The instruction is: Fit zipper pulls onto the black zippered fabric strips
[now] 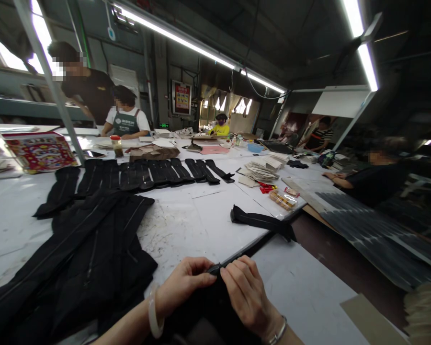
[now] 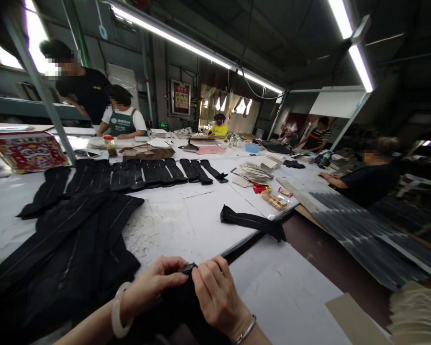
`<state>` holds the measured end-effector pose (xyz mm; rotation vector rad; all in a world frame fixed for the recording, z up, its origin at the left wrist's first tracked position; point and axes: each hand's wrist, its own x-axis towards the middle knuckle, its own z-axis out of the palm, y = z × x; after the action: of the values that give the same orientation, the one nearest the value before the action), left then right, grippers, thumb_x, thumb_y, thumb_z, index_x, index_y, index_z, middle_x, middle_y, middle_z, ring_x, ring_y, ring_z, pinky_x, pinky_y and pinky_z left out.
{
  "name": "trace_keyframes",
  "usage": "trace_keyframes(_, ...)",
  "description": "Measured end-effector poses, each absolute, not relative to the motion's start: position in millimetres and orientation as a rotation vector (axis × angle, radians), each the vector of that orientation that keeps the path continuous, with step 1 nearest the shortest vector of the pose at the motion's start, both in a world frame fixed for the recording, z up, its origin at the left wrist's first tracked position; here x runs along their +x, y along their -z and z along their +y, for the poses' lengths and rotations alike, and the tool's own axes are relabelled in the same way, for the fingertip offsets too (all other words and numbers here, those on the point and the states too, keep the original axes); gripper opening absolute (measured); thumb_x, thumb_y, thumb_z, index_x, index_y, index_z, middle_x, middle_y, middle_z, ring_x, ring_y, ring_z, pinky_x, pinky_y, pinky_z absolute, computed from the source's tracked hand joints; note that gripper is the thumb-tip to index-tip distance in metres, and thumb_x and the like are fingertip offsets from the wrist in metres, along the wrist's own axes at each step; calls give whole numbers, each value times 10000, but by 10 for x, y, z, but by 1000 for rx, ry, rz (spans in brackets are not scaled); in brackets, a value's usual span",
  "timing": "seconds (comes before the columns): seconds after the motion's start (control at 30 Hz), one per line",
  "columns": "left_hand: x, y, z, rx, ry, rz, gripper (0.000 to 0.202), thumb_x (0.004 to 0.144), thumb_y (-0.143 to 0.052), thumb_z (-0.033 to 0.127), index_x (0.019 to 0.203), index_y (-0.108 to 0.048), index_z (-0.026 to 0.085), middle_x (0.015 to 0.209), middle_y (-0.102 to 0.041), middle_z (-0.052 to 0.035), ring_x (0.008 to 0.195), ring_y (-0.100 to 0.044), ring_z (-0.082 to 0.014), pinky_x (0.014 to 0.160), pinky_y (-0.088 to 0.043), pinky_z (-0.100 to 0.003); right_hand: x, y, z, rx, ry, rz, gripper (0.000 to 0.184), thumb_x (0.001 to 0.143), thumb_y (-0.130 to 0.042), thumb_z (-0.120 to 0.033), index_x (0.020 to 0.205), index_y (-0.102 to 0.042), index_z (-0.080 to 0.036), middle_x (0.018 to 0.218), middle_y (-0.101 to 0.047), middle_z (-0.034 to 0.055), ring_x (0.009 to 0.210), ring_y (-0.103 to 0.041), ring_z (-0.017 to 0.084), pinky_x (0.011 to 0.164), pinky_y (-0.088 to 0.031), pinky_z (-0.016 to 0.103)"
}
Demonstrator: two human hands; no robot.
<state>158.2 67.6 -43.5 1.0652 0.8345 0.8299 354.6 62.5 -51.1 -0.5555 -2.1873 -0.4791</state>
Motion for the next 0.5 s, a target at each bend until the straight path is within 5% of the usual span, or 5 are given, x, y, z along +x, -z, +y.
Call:
trace_keyframes(0.27, 1437, 320, 692, 1666, -775, 1069, 188, 770, -691, 302, 835, -791, 157, 695, -685, 6, 682, -543, -149, 685, -407, -237, 3379, 261, 558, -908, -284, -2130, 177, 906, -437, -35, 857, -516, -186, 926, -609, 75, 862, -583, 197, 757, -499, 336)
trace_keyframes(0.5, 1391, 170, 632, 1681, -636, 1114, 262, 818, -609, 308, 714, -758, 119, 529, -406, 66, 538, -340, -96, 514, -271, -222, 3385, -5, 607, -1206, -1029, -2042, 103, 870, -506, -123, 821, -570, -186, 828, -621, 4, 775, -572, 149, 726, -449, 266)
